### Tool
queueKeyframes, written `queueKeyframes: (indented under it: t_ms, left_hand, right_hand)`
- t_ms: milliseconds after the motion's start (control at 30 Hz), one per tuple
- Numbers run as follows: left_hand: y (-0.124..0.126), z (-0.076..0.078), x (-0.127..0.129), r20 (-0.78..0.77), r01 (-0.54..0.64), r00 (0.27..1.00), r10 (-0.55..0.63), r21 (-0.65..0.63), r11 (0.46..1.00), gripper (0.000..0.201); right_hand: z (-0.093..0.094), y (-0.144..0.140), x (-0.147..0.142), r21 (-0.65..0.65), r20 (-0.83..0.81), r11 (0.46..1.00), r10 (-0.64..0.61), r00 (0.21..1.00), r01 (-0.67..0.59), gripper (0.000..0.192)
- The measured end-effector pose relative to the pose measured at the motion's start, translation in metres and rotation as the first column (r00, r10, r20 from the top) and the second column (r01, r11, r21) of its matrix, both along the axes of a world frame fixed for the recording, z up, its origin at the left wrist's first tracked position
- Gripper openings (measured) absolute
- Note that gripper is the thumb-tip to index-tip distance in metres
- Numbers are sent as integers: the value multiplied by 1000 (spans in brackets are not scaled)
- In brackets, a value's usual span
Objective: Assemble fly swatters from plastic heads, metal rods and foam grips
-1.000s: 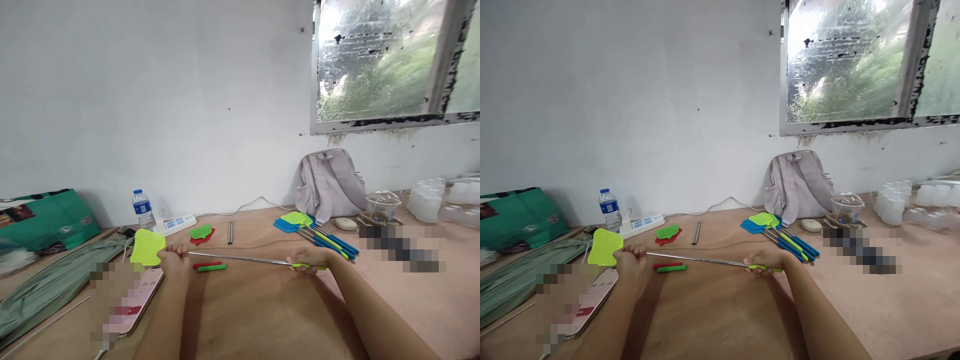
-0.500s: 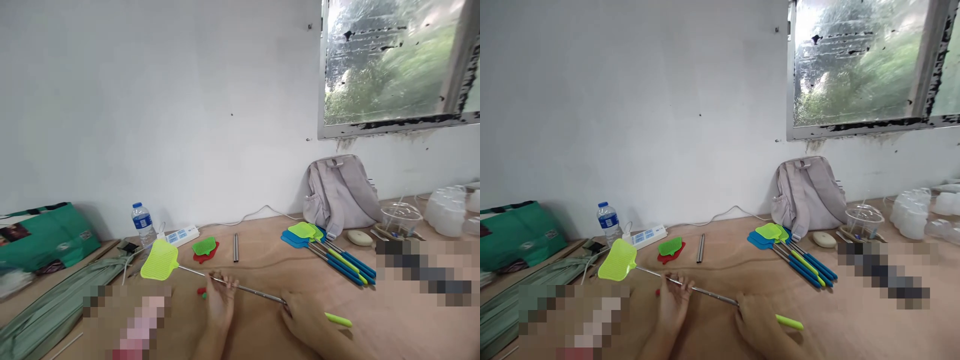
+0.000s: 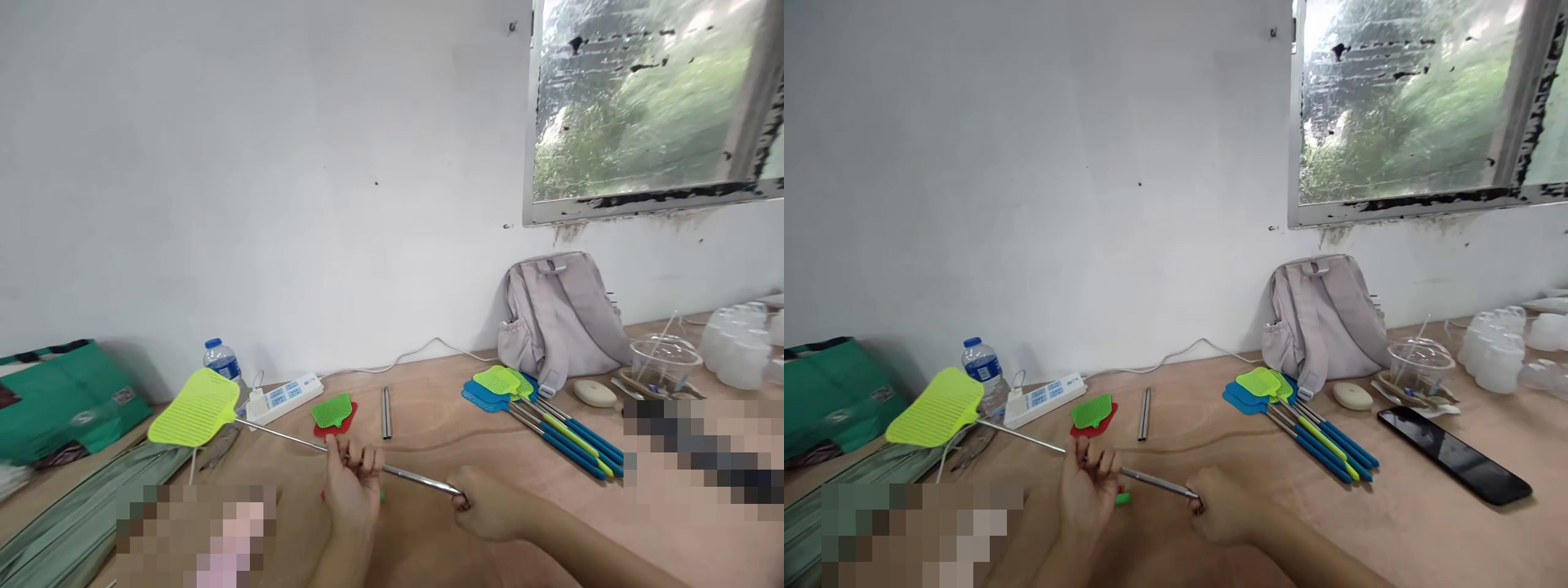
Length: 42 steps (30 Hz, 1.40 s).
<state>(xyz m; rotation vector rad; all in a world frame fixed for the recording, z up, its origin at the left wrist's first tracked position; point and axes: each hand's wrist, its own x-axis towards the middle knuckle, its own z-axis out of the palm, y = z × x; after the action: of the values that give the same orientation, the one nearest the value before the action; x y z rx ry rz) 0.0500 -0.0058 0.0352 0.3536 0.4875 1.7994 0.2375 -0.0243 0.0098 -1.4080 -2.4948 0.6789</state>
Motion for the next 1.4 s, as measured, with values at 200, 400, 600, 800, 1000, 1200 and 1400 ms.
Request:
queueKeyframes:
  t_ms: [200,400,600,800,1000,1200,1400]
  left_hand:
    - [12,14,-32,9,-91,996,91,68,994,41]
    - [17,9,-42,40,-116,993,114,48,992,41]
    - [17,2,-46,28,-129,991,128,26,991,41]
    - [-3,-9,-54,29,-161,986,164,-64,985,41]
    - [-20,-2,-49,55,-210,975,216,-102,972,40]
    - [-23,7,-46,51,-201,978,204,-70,977,39]
    - [-37,16,-38,-55,-35,998,37,38,999,40]
  right_hand:
    - [7,25,21,116,49,992,49,998,-54,6]
    - [1,30,39,253,122,966,20,992,-50,10]
    - [-17,25,63,294,201,954,-117,973,54,13]
    - [-38,22,86,498,291,867,-131,948,-32,14]
    - [-51,27,98,763,270,630,-106,957,-145,15]
    - [-46,23,106,854,215,503,-108,971,-133,17]
    - [-35,27,118,886,78,464,-125,989,-11,18]
